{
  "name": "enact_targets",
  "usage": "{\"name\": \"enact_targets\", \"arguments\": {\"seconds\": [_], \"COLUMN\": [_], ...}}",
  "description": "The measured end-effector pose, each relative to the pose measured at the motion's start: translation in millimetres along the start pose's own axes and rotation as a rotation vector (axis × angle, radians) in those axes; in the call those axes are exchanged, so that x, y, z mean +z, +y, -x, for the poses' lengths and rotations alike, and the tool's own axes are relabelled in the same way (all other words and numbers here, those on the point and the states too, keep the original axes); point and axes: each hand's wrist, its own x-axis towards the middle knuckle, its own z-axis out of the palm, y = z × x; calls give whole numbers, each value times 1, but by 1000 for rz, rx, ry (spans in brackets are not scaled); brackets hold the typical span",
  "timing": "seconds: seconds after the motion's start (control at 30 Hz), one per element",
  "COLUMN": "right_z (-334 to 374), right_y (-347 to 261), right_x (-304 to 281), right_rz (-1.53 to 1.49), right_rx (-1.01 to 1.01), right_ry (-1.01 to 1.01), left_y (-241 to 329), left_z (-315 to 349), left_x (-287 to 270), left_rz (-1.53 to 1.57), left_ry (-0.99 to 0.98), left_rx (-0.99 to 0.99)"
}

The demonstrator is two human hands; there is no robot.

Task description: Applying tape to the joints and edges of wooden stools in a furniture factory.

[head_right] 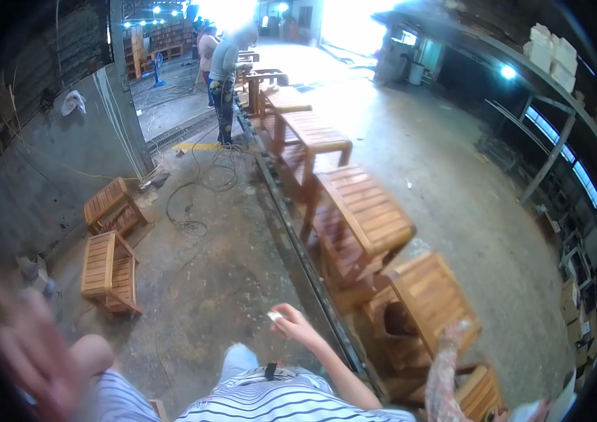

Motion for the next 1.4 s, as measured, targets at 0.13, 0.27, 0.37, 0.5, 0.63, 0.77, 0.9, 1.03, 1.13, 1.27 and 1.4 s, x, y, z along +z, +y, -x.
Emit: {"name": "enact_targets", "arguments": {"seconds": [0.13, 0.27, 0.37, 0.5, 0.63, 0.77, 0.9, 1.03, 1.13, 1.27, 1.4], "right_z": [-170, -321, -413, -511, -608, -734, -877, -1013, -1132, -1306, -1454], "right_y": [-68, -144, -169, -202, -225, -303, -370, -444, -459, -462, -482], "right_x": [-1, -12, -38, -87, -153, -194, -236, -254, -314, -430, -578], "right_rz": [108, 187, 92, 0, -228, -247, -344, -388, -65, 430, 340], "right_rx": [-167, -123, -134, -111, -172, -244, -248, -206, -228, -476, -457], "right_ry": [-252, -320, -193, 38, 195, 128, -127, -279, -247, 319, 900], "left_y": [-184, -325, -419, -539, -728, -930, -1094, -1236, -1328, -1465, -1593], "left_z": [-36, -57, -78, -120, -135, -116, -101, -49, -57, -54, -78], "left_x": [-38, -100, -136, -176, -194, -202, -150, -139, -144, -168, -196], "left_rz": [794, 758, 745, 693, 779, 569, 161, 214, 277, 274, 174], "left_ry": [-794, -717, -644, -565, -692, -623, -195, 37, 217, 13, -425], "left_rx": [376, 307, 259, 179, 229, -309, -723, -1054, -1196, -1316, -1247]}}
